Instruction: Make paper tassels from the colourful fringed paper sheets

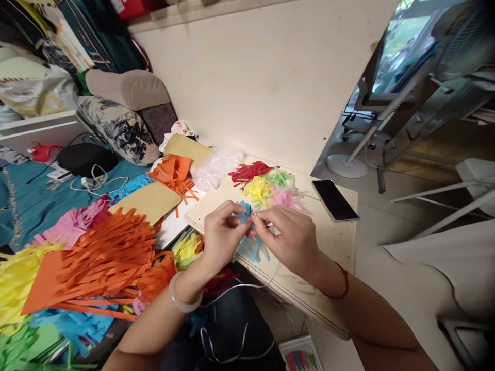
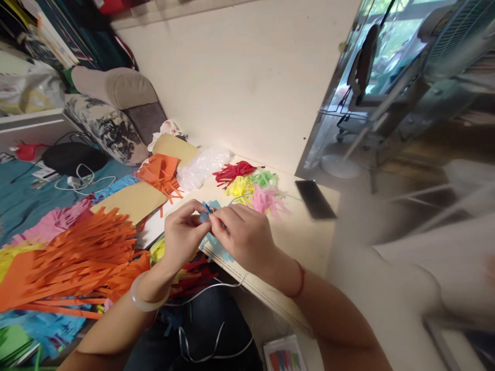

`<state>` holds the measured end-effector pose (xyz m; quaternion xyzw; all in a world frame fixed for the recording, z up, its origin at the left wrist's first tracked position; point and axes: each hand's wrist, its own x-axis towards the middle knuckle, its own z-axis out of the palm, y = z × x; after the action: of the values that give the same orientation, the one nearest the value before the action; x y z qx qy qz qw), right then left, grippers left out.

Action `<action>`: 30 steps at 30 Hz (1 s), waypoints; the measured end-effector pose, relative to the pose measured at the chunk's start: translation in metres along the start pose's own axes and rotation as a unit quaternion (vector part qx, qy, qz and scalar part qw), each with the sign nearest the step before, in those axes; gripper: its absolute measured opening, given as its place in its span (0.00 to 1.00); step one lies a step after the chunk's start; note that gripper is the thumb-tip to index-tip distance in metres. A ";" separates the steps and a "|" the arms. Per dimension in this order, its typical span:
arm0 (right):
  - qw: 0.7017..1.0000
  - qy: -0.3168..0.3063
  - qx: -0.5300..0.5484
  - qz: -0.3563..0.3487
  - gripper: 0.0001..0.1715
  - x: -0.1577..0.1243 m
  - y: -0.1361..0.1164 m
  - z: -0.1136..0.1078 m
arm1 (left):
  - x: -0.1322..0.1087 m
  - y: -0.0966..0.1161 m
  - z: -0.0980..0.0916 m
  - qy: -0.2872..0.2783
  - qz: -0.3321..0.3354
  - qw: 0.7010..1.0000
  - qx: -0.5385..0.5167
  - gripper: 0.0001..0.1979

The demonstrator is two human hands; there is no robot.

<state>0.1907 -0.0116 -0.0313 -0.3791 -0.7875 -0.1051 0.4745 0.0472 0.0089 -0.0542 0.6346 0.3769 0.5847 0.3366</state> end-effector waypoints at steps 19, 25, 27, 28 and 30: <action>1.000 0.010 -0.009 -0.005 0.13 0.000 -0.002 -0.006 | -0.003 0.002 0.001 -0.002 0.017 1.000 0.006 0.05; 1.000 -0.001 -0.021 0.004 0.14 -0.001 -0.004 -0.006 | -0.003 0.002 0.003 0.008 0.026 0.999 0.024 0.04; 1.000 -0.011 -0.019 0.000 0.14 -0.001 -0.003 -0.006 | -0.003 0.001 0.003 0.006 0.032 0.999 0.025 0.04; 1.000 -0.016 -0.017 -0.004 0.14 -0.001 -0.003 -0.006 | -0.003 0.001 0.002 0.003 0.034 0.999 0.024 0.04; 1.000 -0.021 -0.017 -0.008 0.13 -0.001 -0.002 -0.006 | -0.003 0.000 0.002 -0.002 0.039 0.999 0.022 0.04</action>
<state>0.1936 -0.0169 -0.0284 -0.3829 -0.7984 -0.1142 0.4505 0.0489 0.0057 -0.0558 0.6573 0.3637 0.5880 0.3001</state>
